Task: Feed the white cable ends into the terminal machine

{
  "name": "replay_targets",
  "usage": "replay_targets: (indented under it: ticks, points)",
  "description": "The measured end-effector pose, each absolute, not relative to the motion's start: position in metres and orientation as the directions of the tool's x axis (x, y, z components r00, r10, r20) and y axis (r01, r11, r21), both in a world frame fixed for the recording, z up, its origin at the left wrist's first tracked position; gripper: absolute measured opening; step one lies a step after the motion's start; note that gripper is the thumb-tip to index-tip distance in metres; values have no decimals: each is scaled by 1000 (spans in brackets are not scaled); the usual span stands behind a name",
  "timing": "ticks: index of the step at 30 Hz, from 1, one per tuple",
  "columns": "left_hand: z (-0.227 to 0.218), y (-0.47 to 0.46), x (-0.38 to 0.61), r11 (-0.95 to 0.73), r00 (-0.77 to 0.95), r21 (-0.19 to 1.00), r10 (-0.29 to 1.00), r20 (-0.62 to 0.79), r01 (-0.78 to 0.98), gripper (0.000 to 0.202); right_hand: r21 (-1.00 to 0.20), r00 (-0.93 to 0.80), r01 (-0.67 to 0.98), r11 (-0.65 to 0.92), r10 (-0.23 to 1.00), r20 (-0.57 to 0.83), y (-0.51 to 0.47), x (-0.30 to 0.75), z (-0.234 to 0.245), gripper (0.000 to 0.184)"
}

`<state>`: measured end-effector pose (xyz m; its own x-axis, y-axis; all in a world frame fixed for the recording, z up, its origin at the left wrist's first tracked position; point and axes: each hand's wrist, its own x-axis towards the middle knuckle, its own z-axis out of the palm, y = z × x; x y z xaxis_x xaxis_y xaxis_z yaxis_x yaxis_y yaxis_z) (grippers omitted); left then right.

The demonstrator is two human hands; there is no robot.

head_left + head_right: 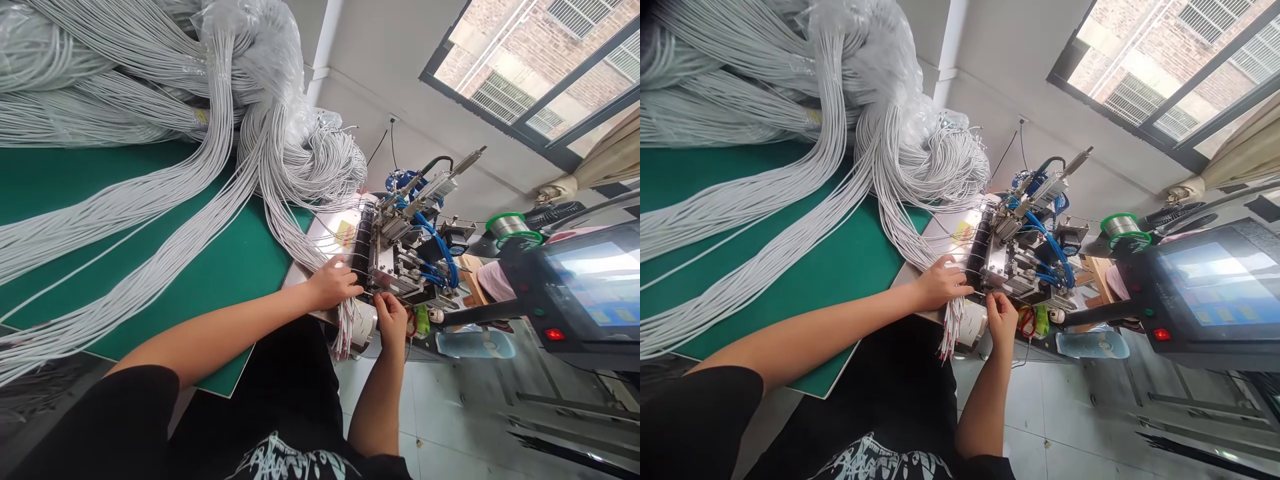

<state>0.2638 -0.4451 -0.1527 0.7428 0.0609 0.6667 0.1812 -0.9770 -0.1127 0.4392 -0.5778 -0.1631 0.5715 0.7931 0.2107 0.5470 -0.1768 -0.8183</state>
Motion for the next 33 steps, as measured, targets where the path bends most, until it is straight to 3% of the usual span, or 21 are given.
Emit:
replay_targets:
  ticks: [4, 9, 12, 19, 25, 33]
  points:
    - [-154, -446, 264, -977, 778, -77, 109, 619, 198, 22, -895, 564, 431, -113, 809, 169, -572, 441, -172, 31]
    - [-155, -445, 265, -980, 786, -62, 113, 608, 189, 22, -994, 618, 81, -78, 786, -11, -566, 439, -180, 32]
    - [-154, -445, 264, -981, 788, -56, 113, 605, 184, 21, -997, 627, -38, -73, 775, -81, -563, 434, -180, 33]
    - [-150, -445, 260, -979, 800, -14, 158, 579, 204, 17, -995, 646, -56, -82, 757, -98, -569, 430, -181, 37]
    - [-153, -444, 261, -980, 807, -19, 151, 571, 197, 19, -995, 727, 66, -70, 687, 0, -589, 438, -183, 35]
    - [-153, -443, 261, -985, 756, -57, 90, 648, 165, 21, -970, 717, 224, -99, 691, 95, -604, 439, -170, 32]
